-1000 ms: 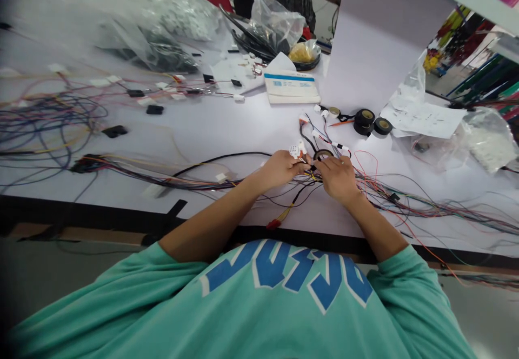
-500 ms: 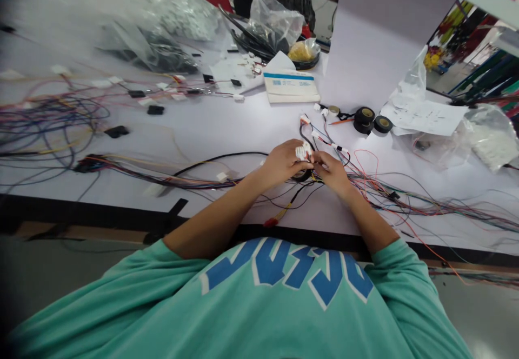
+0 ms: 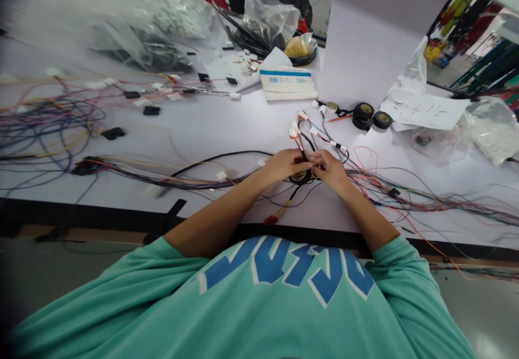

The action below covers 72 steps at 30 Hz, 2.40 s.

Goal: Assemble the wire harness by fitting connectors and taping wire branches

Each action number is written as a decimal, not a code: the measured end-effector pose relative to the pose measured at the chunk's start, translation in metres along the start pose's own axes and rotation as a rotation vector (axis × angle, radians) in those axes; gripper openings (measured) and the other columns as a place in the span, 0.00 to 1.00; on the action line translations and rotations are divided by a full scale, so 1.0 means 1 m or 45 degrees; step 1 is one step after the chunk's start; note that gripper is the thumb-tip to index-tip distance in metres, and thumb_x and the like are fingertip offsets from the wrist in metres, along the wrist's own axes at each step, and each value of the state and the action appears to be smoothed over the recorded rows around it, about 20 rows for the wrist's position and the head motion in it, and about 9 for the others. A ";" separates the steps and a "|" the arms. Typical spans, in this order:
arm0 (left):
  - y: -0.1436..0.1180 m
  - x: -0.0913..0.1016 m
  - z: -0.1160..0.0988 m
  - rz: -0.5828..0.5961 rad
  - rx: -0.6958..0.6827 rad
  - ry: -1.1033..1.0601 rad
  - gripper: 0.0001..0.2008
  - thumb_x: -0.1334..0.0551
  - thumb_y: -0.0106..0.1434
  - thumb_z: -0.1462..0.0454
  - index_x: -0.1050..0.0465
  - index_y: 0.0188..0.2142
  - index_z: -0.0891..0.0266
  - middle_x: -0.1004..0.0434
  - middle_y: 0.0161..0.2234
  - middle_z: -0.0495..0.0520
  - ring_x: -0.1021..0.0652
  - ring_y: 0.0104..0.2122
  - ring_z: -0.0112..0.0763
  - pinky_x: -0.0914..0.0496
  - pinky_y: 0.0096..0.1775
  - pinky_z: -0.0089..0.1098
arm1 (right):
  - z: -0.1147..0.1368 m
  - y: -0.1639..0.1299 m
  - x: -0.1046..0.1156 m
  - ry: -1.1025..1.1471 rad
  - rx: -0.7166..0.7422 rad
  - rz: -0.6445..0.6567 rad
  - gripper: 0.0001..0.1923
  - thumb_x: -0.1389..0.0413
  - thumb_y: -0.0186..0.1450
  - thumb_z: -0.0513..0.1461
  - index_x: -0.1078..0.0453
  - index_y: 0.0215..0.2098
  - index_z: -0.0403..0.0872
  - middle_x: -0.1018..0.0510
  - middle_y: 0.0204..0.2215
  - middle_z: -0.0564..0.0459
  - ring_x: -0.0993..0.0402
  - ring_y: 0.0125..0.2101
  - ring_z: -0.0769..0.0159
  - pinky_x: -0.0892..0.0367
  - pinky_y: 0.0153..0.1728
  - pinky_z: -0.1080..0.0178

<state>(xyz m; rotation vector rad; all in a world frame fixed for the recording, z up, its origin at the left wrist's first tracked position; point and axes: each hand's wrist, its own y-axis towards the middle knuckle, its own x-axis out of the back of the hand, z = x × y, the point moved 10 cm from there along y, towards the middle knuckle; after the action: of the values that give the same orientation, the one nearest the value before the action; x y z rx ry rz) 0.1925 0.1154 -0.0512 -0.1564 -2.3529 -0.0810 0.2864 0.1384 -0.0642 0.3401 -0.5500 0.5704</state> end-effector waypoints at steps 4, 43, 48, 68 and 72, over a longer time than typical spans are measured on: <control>0.003 -0.003 0.005 0.043 0.025 -0.112 0.11 0.43 0.57 0.61 0.24 0.34 0.64 0.21 0.32 0.53 0.23 0.35 0.33 0.33 0.36 0.29 | 0.005 -0.001 0.002 -0.126 0.075 -0.007 0.15 0.48 0.56 0.36 0.39 0.42 0.48 0.22 0.32 0.53 0.24 0.34 0.64 0.31 0.40 0.58; -0.018 0.012 -0.062 -0.290 -0.571 0.661 0.11 0.43 0.60 0.69 0.25 0.40 0.62 0.25 0.42 0.58 0.28 0.46 0.39 0.34 0.46 0.38 | 0.030 -0.008 0.012 -0.430 0.436 -0.226 0.13 0.54 0.60 0.32 0.29 0.36 0.47 0.23 0.42 0.47 0.27 0.44 0.64 0.32 0.44 0.58; -0.004 -0.003 -0.051 0.020 -0.566 0.566 0.10 0.42 0.60 0.66 0.24 0.40 0.62 0.26 0.47 0.57 0.28 0.48 0.37 0.34 0.48 0.35 | 0.021 -0.005 0.019 -0.419 0.330 -0.347 0.11 0.52 0.59 0.35 0.34 0.40 0.47 0.25 0.40 0.45 0.28 0.40 0.62 0.31 0.42 0.58; 0.022 -0.022 -0.014 0.395 -0.203 0.093 0.12 0.42 0.55 0.60 0.23 0.33 0.63 0.21 0.32 0.51 0.25 0.32 0.29 0.36 0.37 0.27 | -0.019 -0.005 0.000 0.237 -0.024 -0.069 0.26 0.49 0.51 0.34 0.46 0.48 0.49 0.30 0.38 0.52 0.25 0.32 0.68 0.30 0.35 0.62; 0.028 -0.022 -0.010 0.446 -0.156 -0.080 0.13 0.42 0.53 0.59 0.24 0.29 0.66 0.25 0.26 0.49 0.28 0.28 0.27 0.36 0.34 0.27 | -0.019 -0.006 -0.002 0.379 -0.086 0.000 0.25 0.45 0.50 0.36 0.45 0.46 0.50 0.31 0.40 0.52 0.25 0.34 0.68 0.30 0.35 0.63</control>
<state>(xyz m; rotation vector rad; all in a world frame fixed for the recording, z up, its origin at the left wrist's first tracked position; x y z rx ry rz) 0.2189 0.1400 -0.0594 -0.6354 -2.3472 -0.0490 0.2956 0.1415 -0.0820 0.1860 -0.2813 0.5887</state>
